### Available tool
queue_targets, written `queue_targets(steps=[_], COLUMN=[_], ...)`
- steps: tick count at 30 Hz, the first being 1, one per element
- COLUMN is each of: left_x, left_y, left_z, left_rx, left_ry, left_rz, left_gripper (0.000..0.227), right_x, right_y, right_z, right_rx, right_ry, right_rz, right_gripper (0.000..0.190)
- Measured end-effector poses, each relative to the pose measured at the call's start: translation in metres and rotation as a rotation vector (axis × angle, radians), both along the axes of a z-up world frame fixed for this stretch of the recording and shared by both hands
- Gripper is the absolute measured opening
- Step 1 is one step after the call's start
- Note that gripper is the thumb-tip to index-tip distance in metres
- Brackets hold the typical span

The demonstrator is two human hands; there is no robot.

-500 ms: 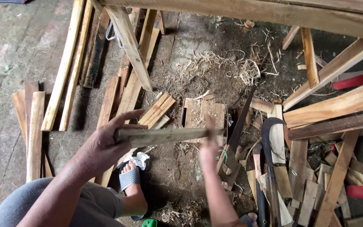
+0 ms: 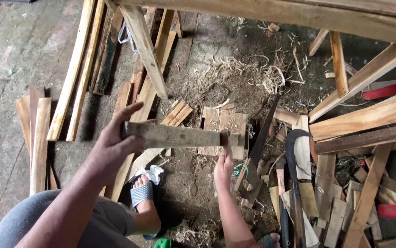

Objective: Shaving and shaping a piece of wood using a curved hand tool in a workshop environment.

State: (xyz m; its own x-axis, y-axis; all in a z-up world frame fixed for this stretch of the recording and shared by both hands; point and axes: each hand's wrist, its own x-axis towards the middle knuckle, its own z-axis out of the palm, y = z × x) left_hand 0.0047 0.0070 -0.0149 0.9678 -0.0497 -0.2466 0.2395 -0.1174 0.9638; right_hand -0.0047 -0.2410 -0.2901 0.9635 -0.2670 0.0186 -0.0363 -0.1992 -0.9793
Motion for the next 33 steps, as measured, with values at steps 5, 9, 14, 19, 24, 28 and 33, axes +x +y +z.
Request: queue_targets(steps=[5,9,14,19,24,28,33], left_x=[0.007,0.011,0.015,0.018,0.02,0.018,0.018], left_y=[-0.01,-0.021,-0.027,-0.034,-0.018,-0.013,-0.01], left_z=[0.037,0.045,0.026,0.03,0.037,0.036,0.018], left_rx=[0.063,0.061,0.044,0.017,0.354,0.635,0.765], left_ry=[-0.05,-0.083,-0.15,-0.163,-0.374,-0.239,-0.278], left_rz=[0.122,0.165,0.038,-0.024,-0.329,-0.2,-0.233], left_gripper=[0.07,0.068,0.062,0.062,0.068,0.049,0.034], right_x=[-0.027,-0.042,-0.03,-0.096,-0.154,-0.16,-0.146], right_y=[-0.005,-0.003,-0.066,-0.242,-0.294,-0.304,-0.308], right_z=[-0.023,-0.065,0.078,-0.081,-0.153,-0.186,-0.18], right_rx=[-0.072,-0.605,-0.398,-0.93,-1.169,-1.131,-1.076], right_ry=[0.169,-0.154,0.301,0.604,1.009,0.878,0.687], right_rz=[0.016,0.383,0.111,-0.277,-0.36,-0.372,-0.404], right_gripper=[0.056,0.071,0.054,0.072,0.071,0.051,0.039])
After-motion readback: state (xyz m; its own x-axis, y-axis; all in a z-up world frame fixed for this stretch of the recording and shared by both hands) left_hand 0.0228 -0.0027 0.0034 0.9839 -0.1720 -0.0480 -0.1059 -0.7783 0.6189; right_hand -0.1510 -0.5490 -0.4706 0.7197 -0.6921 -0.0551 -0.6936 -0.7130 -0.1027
